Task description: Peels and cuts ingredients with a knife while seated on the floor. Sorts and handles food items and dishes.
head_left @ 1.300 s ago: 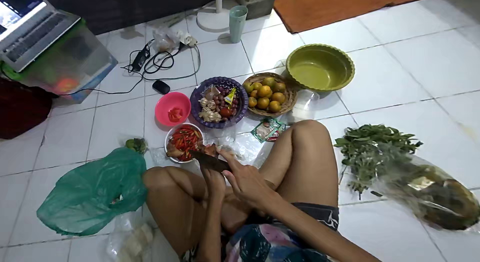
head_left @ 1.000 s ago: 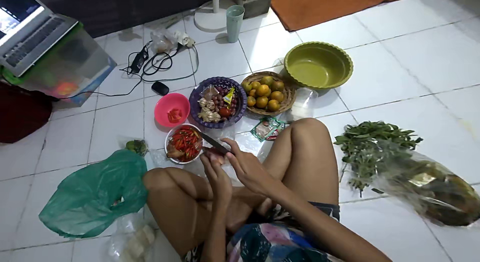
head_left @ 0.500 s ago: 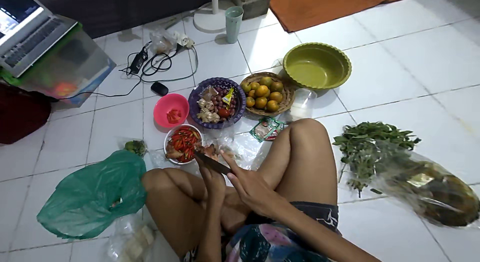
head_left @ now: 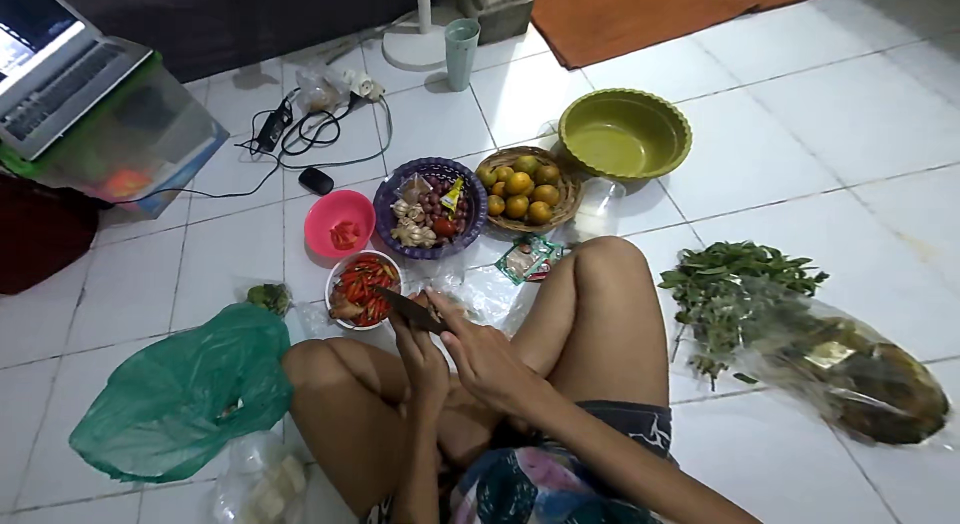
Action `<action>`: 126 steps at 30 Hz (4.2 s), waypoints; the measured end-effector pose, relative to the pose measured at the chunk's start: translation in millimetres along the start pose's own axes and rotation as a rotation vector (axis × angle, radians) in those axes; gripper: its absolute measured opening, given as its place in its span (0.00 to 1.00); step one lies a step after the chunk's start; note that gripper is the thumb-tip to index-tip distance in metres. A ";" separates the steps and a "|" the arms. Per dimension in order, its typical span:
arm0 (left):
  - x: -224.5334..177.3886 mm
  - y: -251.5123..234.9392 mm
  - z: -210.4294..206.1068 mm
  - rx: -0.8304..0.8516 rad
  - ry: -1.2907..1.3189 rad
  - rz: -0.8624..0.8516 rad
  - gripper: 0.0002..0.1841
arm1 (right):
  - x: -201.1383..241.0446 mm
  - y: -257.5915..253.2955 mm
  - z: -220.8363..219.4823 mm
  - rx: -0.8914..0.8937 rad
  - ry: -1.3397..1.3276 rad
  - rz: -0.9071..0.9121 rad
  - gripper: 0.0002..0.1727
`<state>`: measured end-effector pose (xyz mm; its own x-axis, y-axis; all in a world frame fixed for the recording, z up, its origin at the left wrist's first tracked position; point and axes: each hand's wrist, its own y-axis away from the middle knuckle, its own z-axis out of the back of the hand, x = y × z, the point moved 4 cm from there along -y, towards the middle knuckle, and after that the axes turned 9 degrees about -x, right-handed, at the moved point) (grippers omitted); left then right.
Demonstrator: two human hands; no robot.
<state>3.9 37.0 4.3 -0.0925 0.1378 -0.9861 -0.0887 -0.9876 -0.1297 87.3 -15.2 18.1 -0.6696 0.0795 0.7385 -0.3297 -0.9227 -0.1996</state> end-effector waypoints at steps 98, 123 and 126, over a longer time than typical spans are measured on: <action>29.7 17.6 0.7 0.159 -0.045 -0.035 0.26 | -68.2 -45.8 -0.6 0.150 -0.770 -0.738 0.34; 7.8 -9.0 20.1 0.018 0.616 0.391 0.15 | 3.1 8.1 5.4 0.073 -0.332 -0.015 0.34; 2.6 -5.6 22.1 -0.012 0.551 0.380 0.16 | 14.3 12.4 3.5 0.049 -0.241 0.090 0.37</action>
<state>-17.7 44.5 4.8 0.4051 -0.2749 -0.8720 -0.1381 -0.9612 0.2388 76.0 -26.8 28.4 -0.5149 -0.0904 0.8524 -0.2394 -0.9397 -0.2442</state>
